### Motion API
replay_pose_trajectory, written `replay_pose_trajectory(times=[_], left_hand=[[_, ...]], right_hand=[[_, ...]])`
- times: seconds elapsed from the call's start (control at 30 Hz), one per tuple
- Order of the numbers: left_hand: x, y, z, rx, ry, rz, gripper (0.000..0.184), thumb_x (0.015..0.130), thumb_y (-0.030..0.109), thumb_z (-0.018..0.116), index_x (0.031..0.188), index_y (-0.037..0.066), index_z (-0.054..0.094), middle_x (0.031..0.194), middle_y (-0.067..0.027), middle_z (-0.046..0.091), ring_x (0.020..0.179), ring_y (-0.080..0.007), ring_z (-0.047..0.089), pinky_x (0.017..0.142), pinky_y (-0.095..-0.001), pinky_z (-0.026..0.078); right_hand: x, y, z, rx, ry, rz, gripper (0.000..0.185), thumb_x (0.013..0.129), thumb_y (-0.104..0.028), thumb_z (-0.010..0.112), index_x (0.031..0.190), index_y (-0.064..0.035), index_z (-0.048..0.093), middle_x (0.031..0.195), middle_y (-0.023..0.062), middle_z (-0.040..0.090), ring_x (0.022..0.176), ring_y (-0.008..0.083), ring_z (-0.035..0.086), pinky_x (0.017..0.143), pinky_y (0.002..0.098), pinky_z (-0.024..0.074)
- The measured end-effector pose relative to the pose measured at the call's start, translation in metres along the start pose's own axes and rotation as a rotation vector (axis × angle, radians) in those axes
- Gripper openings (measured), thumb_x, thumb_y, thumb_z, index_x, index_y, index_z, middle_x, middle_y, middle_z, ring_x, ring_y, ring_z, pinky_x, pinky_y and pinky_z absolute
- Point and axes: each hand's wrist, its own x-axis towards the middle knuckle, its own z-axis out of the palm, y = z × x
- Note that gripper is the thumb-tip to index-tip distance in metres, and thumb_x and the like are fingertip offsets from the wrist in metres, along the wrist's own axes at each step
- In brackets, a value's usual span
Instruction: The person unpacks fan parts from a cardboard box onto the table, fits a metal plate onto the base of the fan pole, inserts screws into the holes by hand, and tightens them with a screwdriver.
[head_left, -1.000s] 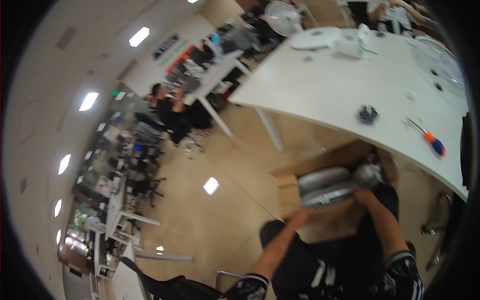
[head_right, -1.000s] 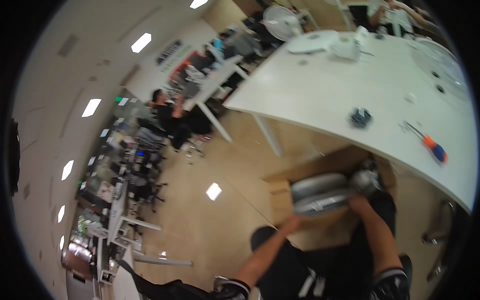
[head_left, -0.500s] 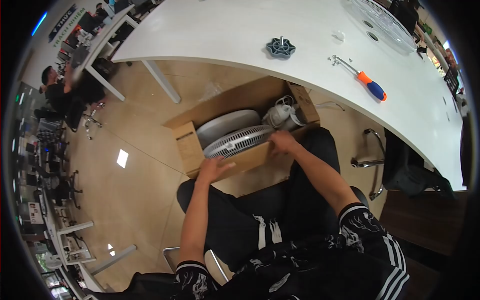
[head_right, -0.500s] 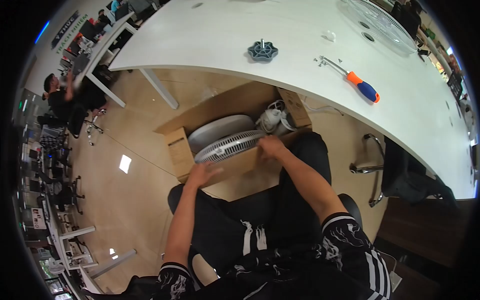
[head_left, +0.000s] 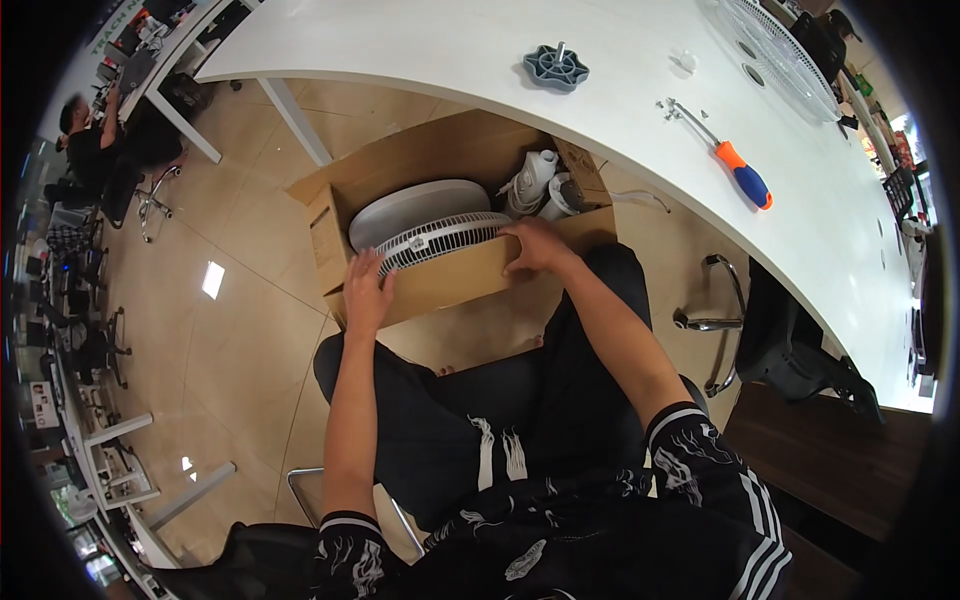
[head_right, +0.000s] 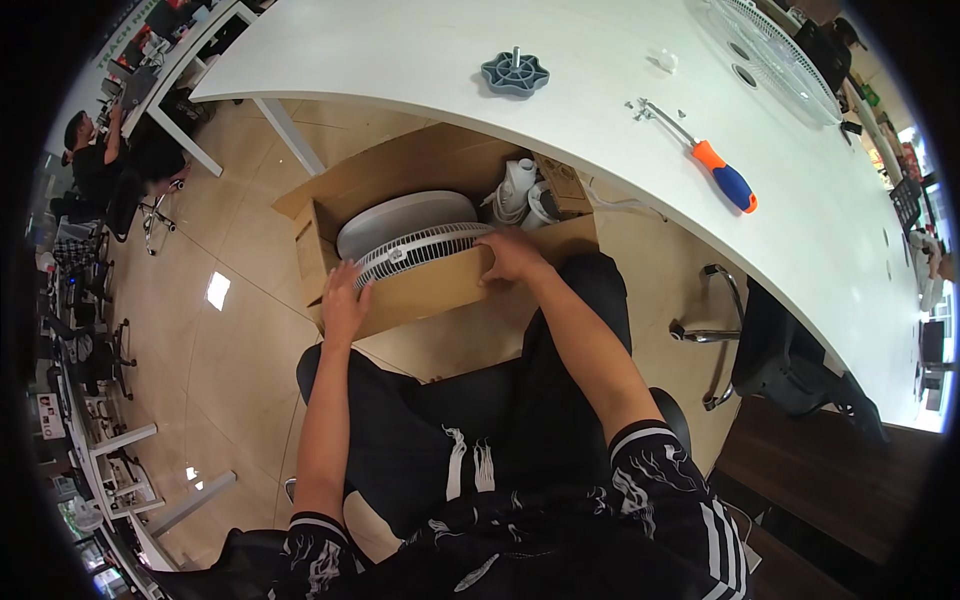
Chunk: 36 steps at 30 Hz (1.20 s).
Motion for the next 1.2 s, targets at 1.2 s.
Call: replay_pose_trajectory(times=[1.2], left_hand=[[-0.037,-0.187,-0.015,-0.165,-0.032,-0.643,0.023,0.082,0.01,0.068,0.103,0.001,0.069,0.095,-0.023,0.07,0.095,-0.0393,0.067,0.082,-0.0429,0.054]], right_hand=[[0.014,0.155,-0.02,0.06,0.536,0.683,0.039,0.093,-0.041,0.053,0.105,-0.0075,0.071,0.1,0.0216,0.07,0.098,0.0414,0.066,0.086,0.0486,0.0502]])
